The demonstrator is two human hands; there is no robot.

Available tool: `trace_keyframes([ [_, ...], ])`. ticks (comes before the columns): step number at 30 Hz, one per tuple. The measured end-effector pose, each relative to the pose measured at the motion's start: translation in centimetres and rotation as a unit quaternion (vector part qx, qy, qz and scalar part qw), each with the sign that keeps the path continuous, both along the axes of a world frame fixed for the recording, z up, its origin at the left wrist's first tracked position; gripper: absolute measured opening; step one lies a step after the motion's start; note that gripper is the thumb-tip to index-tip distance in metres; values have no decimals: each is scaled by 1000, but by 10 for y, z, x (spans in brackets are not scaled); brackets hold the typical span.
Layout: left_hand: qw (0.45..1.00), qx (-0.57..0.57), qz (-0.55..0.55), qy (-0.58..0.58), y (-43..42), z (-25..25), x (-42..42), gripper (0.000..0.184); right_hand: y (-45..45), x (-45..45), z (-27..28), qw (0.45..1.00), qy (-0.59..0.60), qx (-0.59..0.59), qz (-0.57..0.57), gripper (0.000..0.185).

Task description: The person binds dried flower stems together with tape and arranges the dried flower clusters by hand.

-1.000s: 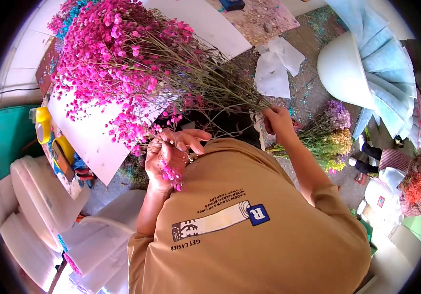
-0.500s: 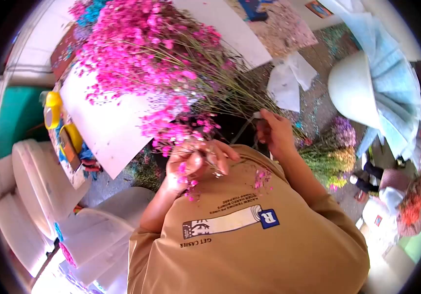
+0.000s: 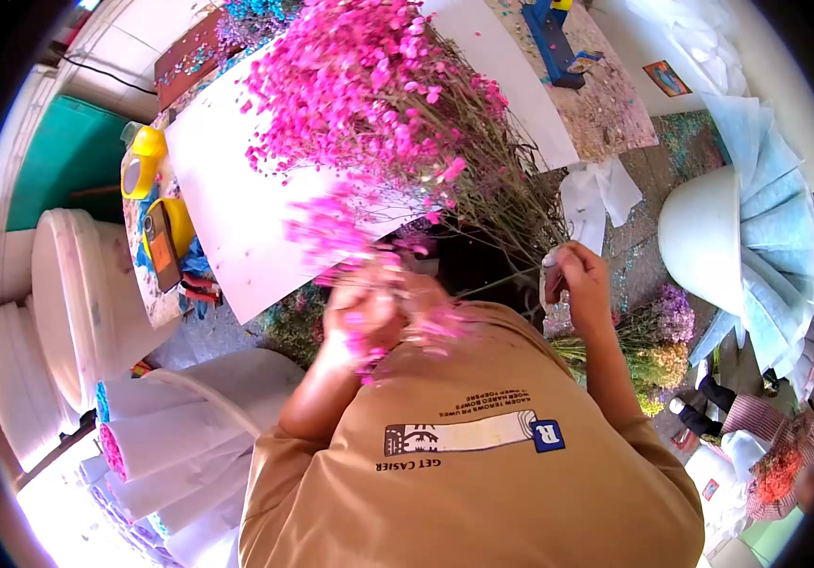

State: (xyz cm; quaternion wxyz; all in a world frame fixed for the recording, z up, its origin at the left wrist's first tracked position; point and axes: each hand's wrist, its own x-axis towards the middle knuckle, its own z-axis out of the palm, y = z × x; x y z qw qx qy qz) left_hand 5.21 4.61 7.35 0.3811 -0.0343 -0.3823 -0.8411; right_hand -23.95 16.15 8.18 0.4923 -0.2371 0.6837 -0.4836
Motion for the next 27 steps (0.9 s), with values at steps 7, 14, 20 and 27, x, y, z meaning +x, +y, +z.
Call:
trace_keyframes([
  [7,921,29,386,-51,-24,71,216,31,-36,-27,13,970,-87,-117,196,51],
  [14,684,5,274,-676,31,12,275,34,-102,2,41,864,362,-319,144,21],
  [20,471,-318,334,-752,5,62,142,29,-135,27,40,786,473,-371,145,50],
  [27,555,-372,340,-661,-70,80,-42,40,-132,37,35,786,470,-364,167,50],
])
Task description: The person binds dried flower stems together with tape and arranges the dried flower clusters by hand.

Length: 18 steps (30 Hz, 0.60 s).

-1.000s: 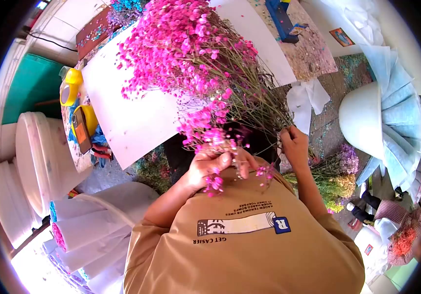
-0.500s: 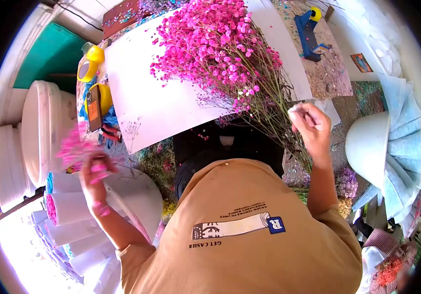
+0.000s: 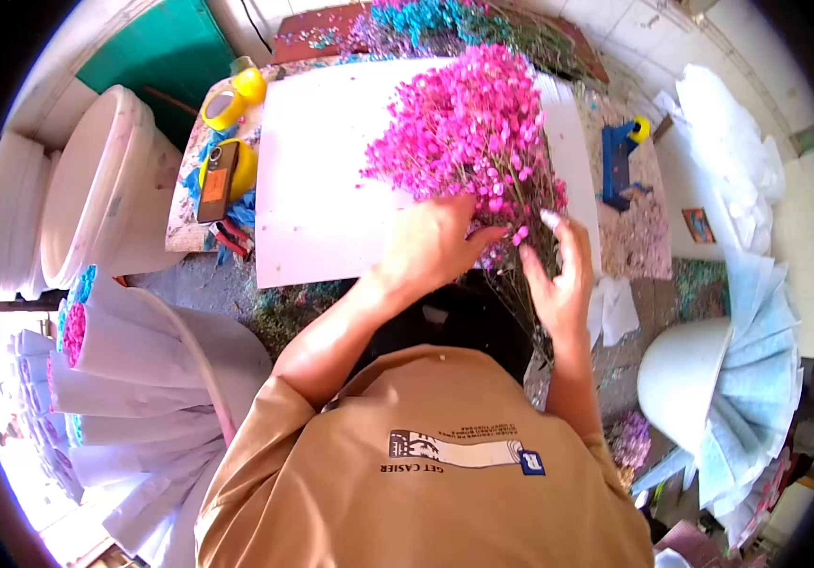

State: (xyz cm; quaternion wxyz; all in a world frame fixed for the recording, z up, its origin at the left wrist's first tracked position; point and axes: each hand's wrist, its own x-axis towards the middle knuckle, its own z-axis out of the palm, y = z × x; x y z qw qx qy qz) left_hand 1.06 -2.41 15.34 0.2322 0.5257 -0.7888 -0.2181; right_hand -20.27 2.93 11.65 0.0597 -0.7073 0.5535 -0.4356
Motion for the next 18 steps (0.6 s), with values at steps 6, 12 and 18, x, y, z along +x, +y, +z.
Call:
trace_keyframes([
  [6,936,139,-91,311,9,9,40,23,9,-2,-14,1000,-9,28,3,40],
  [12,882,171,85,430,44,-19,157,23,7,-6,9,996,-33,63,59,39],
  [18,931,307,-51,190,36,-54,163,70,-70,-57,37,963,-247,112,-10,86],
])
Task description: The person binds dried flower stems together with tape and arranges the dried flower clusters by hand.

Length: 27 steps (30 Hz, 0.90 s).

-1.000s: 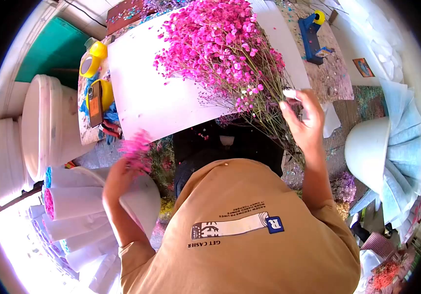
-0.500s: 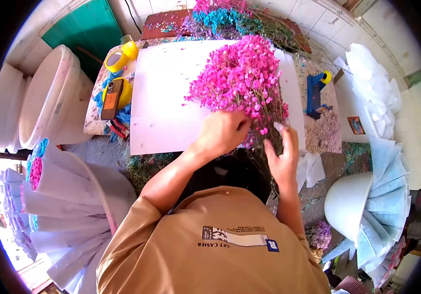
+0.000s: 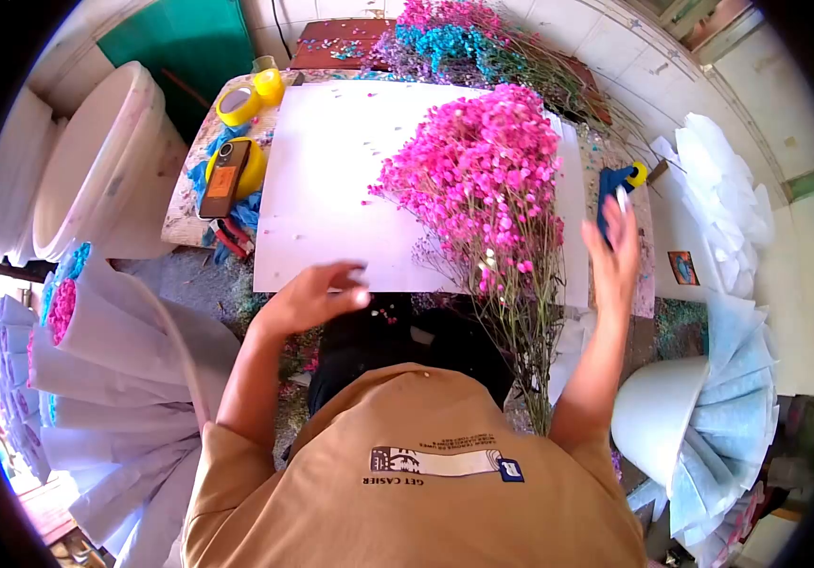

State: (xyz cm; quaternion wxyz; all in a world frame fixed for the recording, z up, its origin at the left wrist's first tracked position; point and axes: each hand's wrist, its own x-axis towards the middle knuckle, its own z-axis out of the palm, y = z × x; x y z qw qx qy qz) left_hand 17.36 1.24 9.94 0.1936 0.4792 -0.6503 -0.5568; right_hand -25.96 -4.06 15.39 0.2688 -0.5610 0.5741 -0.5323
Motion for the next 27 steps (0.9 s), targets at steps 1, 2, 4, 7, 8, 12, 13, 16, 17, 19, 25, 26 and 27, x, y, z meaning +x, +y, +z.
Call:
trace_keyframes([
  [1,994,54,42,83,-13,-1,-17,86,-26,-7,-8,998,-29,45,26,98],
  [2,985,84,56,138,-30,-6,-32,101,-47,-13,-16,988,-42,133,63,104],
  [4,964,135,73,216,-65,-19,-66,114,-96,-24,-67,951,-83,258,151,109],
  [7,940,150,120,283,-73,-1,-117,115,-81,12,-75,951,-5,245,190,112],
  [8,929,161,135,303,-67,10,-125,109,-68,18,-62,949,5,245,198,112],
  [12,921,101,147,347,-5,-29,-138,88,12,9,-21,943,5,186,277,109],
  [13,927,62,129,347,11,-43,-140,86,28,-2,-25,946,32,191,259,107],
  [16,914,147,145,350,33,-73,-143,70,63,-11,-38,938,32,266,220,108],
  [17,889,184,149,391,36,-93,-146,66,68,-11,-36,938,48,257,228,108],
  [19,889,236,122,373,33,-81,-141,62,83,-12,-27,942,68,244,222,107],
  [25,909,219,118,333,29,-43,-136,67,118,12,30,990,115,-22,81,71],
  [26,949,143,78,271,27,-40,-132,72,119,20,33,990,113,-19,80,71],
  [27,960,112,57,249,28,-34,-124,72,119,31,33,984,128,-59,109,59],
])
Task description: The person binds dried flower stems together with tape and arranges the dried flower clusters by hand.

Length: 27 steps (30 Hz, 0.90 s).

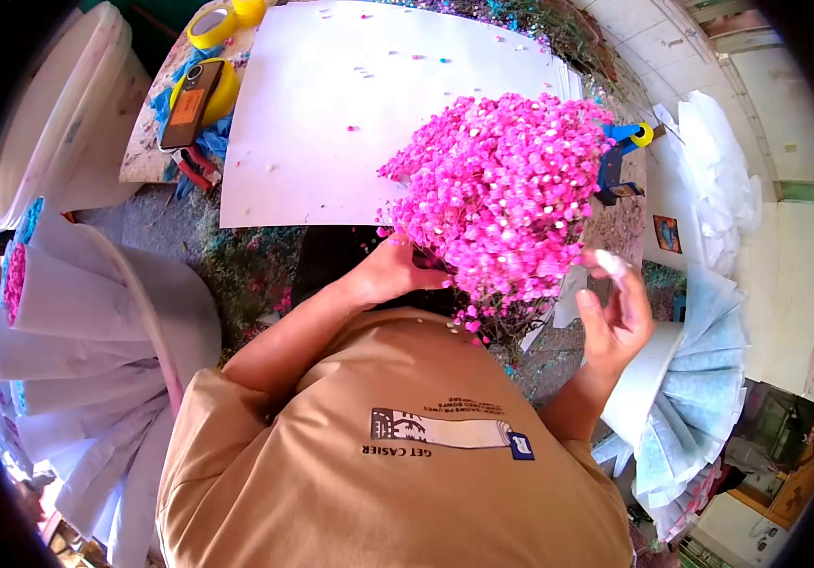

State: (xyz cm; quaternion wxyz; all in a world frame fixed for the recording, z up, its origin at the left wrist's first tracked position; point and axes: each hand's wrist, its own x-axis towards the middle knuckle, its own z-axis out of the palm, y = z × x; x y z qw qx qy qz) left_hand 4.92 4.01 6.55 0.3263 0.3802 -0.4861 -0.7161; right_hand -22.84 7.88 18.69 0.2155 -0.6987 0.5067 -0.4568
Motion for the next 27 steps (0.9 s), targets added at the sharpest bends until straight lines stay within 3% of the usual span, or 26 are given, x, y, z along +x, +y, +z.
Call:
trace_keyframes([
  [2,999,15,15,40,2,14,19,72,-5,42,12,998,46,-43,24,33],
  [4,991,-18,130,38,10,20,35,65,-14,58,1,990,101,-78,60,29],
  [6,968,-109,194,-112,0,7,61,62,-16,66,-4,988,98,-85,79,27],
  [7,935,-197,246,-166,-1,24,68,53,-14,69,-7,990,94,-79,72,26],
  [8,927,-213,283,-124,-1,37,73,39,-13,71,-10,991,90,-73,66,26],
  [10,907,-301,247,-162,5,68,81,26,-12,76,-12,991,86,-72,75,26],
  [11,915,-293,215,-175,11,90,78,16,-12,78,-10,989,101,-79,78,27],
  [15,869,-399,167,-239,19,95,63,25,-6,78,-5,986,129,-87,59,32],
  [20,875,-367,179,-258,21,76,58,17,5,82,1,983,147,-100,49,42],
  [23,946,-216,229,-73,24,64,62,11,6,88,-3,983,159,-73,49,49],
  [26,930,-143,308,141,18,56,67,9,3,92,-7,982,177,-60,37,53],
  [27,946,-81,291,116,21,60,75,10,3,93,-6,981,179,-59,37,52],
])
